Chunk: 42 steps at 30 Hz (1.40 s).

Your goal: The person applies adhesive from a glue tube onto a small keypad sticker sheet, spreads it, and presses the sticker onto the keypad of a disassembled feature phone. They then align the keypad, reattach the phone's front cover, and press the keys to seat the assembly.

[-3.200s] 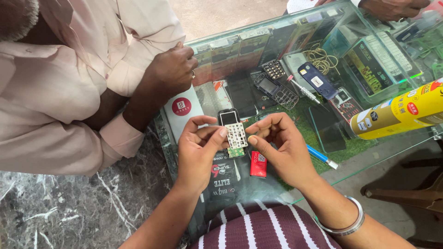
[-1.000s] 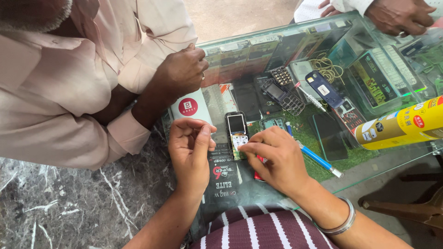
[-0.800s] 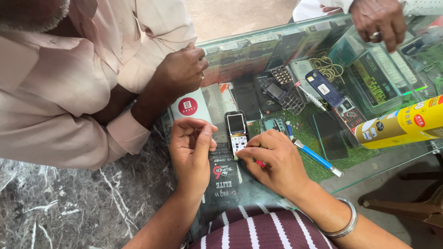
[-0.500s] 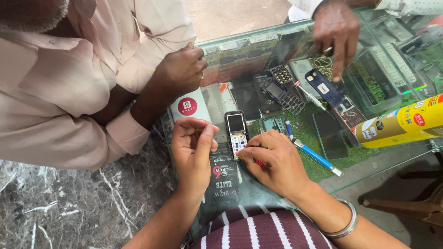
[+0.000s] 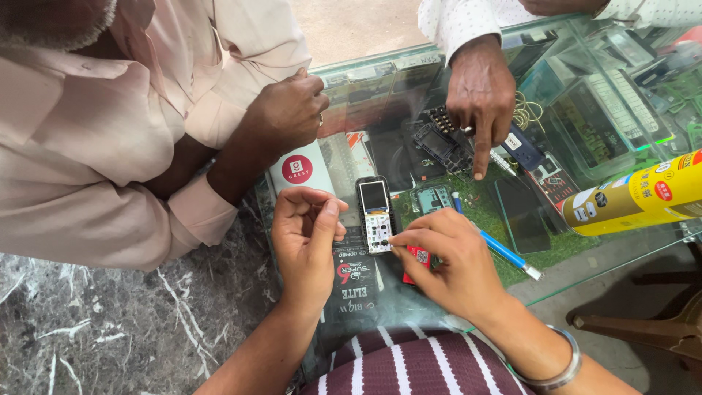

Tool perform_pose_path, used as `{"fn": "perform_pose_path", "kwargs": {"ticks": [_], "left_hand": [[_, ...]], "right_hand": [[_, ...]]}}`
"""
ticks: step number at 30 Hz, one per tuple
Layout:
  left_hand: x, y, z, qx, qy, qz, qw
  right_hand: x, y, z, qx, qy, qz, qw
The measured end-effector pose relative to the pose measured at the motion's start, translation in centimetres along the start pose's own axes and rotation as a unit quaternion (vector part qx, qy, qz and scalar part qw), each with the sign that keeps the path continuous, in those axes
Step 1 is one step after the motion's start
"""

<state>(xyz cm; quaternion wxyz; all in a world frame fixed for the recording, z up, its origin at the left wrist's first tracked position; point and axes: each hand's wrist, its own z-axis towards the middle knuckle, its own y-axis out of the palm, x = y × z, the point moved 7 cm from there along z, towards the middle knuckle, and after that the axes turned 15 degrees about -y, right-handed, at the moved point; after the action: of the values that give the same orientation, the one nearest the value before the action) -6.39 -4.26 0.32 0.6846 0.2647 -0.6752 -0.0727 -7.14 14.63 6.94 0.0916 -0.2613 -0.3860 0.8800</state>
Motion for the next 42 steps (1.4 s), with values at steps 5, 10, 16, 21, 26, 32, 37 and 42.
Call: {"fn": "perform_pose_path", "kwargs": {"ticks": [5, 10, 16, 21, 26, 32, 37, 42], "left_hand": [[-0.1, -0.1, 0.0, 0.003, 0.001, 0.003, 1.0], [-0.1, -0.3, 0.0, 0.009, 0.002, 0.011, 1.0], [-0.1, 0.5, -0.3, -0.001, 0.009, 0.004, 1.0], [-0.1, 0.9, -0.8, 0.003, 0.007, 0.008, 1.0], [-0.4, 1.2, -1.2, 0.008, 0.012, 0.009, 1.0], [-0.8, 1.6, -1.3, 0.003, 0.02, -0.006, 1.0], [-0.9, 2.0, -1.0, 0.02, 0.029, 0.009, 0.999], [-1.0, 1.7, -1.2, 0.014, 0.029, -0.008, 0.999]], "right_hand": [[0.6, -1.5, -3.1, 0.03, 0.047, 0.035, 0.998], [0.9, -1.9, -7.2, 0.094, 0.117, 0.042, 0.988], [0.6, -2.5, -8.7, 0.123, 0.054, 0.002, 0.991], [0.7, -3.0, -9.4, 0.147, 0.079, 0.01, 0.986], [1.0, -3.6, -9.9, 0.155, 0.107, 0.019, 0.982], [1.0, -4.6, -10.4, 0.166, 0.103, 0.025, 0.98], [1.4, -5.3, -10.6, 0.159, 0.083, 0.026, 0.983], [1.8, -4.6, -11.2, 0.151, 0.117, 0.043, 0.981]]}}
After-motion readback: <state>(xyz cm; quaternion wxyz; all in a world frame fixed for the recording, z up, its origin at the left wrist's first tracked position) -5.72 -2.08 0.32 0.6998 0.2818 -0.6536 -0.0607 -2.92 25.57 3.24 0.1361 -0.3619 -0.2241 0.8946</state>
